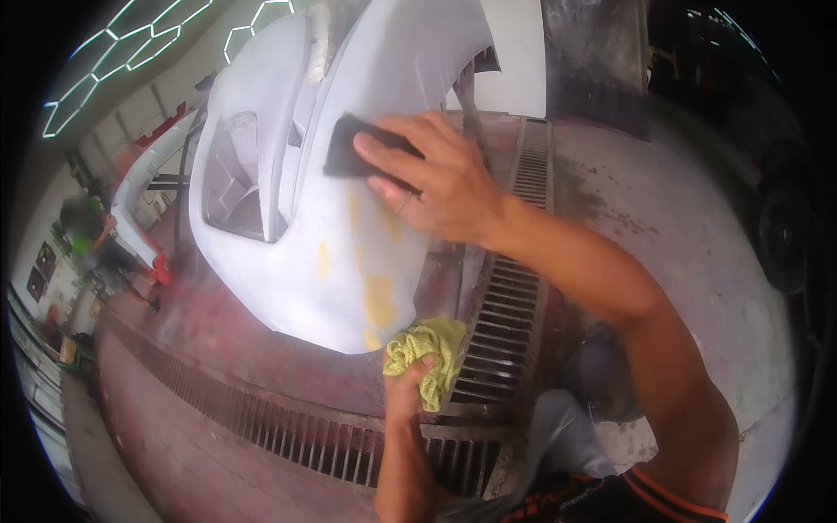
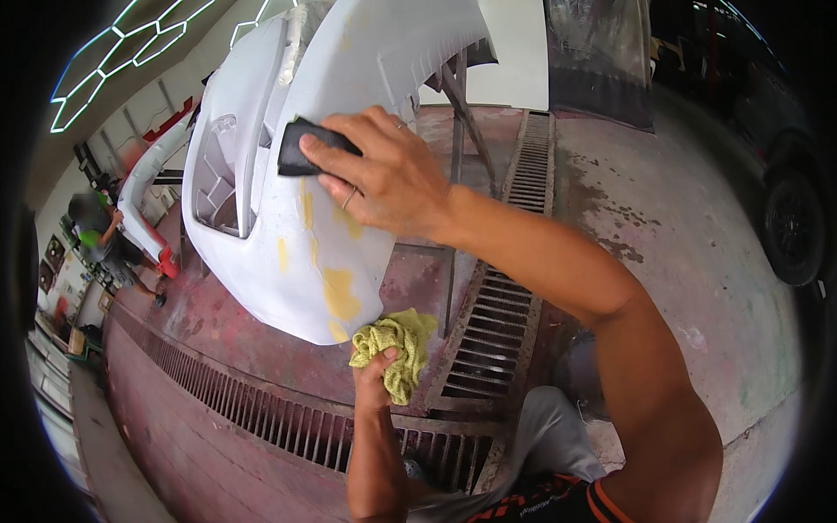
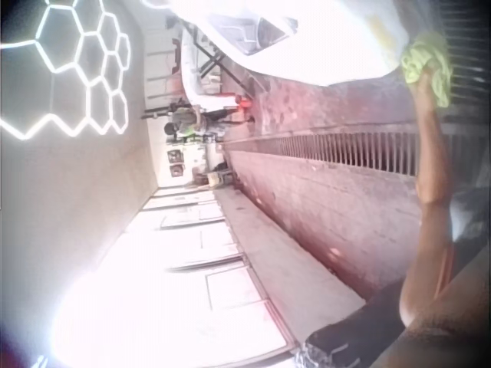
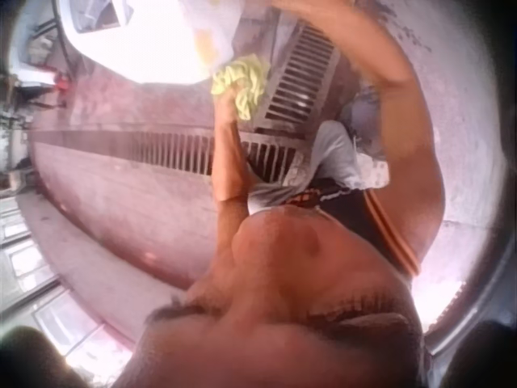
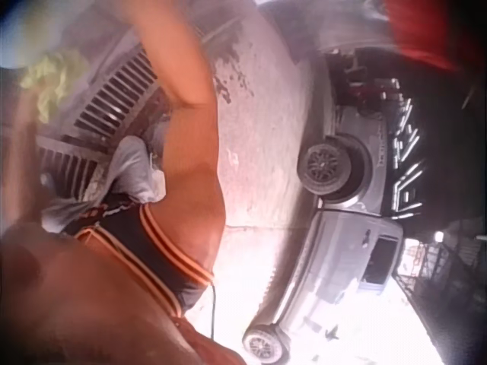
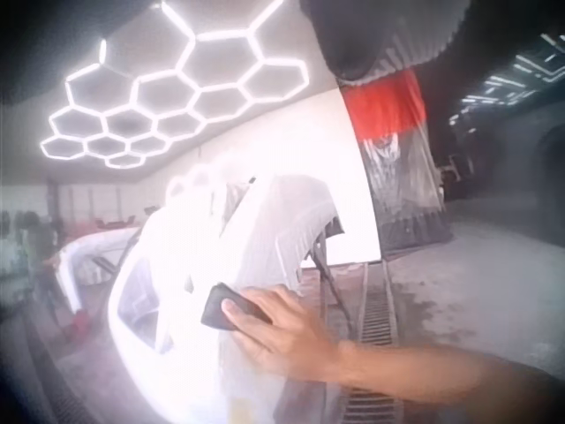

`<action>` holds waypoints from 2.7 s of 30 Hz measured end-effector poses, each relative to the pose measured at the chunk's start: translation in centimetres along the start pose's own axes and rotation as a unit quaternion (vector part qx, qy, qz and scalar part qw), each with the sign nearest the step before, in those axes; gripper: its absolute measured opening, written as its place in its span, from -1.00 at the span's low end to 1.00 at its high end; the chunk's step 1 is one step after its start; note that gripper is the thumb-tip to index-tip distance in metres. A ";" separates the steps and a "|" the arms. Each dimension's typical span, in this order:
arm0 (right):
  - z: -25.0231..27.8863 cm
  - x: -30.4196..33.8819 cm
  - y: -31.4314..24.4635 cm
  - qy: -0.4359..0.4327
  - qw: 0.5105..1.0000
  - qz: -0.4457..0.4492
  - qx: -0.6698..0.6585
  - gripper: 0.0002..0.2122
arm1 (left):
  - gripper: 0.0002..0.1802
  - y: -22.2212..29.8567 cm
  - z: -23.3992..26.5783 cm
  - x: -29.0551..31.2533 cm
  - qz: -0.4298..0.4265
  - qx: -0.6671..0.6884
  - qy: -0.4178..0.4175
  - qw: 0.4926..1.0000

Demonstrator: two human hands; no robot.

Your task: The person sands a white car bumper with a black sanding block and wipes the surface with a yellow cloth. The person repeatedly dips the cloth into a bucket of water to clean the surface while working on the bumper in a workshop.

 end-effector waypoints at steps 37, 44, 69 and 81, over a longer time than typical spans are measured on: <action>-1.3 2.5 0.0 0.044 0.994 -0.057 -0.085 -0.54 | -0.24 -0.4 0.7 0.0 0.006 -0.016 0.009 1.000; -1.8 3.8 0.9 0.097 0.987 -0.103 -0.075 -0.55 | -0.22 -1.0 1.5 -0.1 0.015 -0.015 0.020 1.000; -0.2 -1.5 1.6 0.062 0.996 -0.041 -0.045 -0.56 | -0.29 -0.4 0.2 0.3 -0.012 -0.024 0.008 1.000; 1.3 3.0 2.3 0.040 0.996 -0.060 -0.058 -0.51 | -0.28 -0.6 -0.2 -0.2 0.003 -0.012 -0.020 1.000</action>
Point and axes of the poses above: each hand's wrist, its own x-axis away from the middle knuckle, its own z-axis out of the back of the hand, y = z × x, the point moved 8 cm from there along -x, towards the middle knuckle, and after that the axes turned 14 degrees about z, right-handed, at the moved point
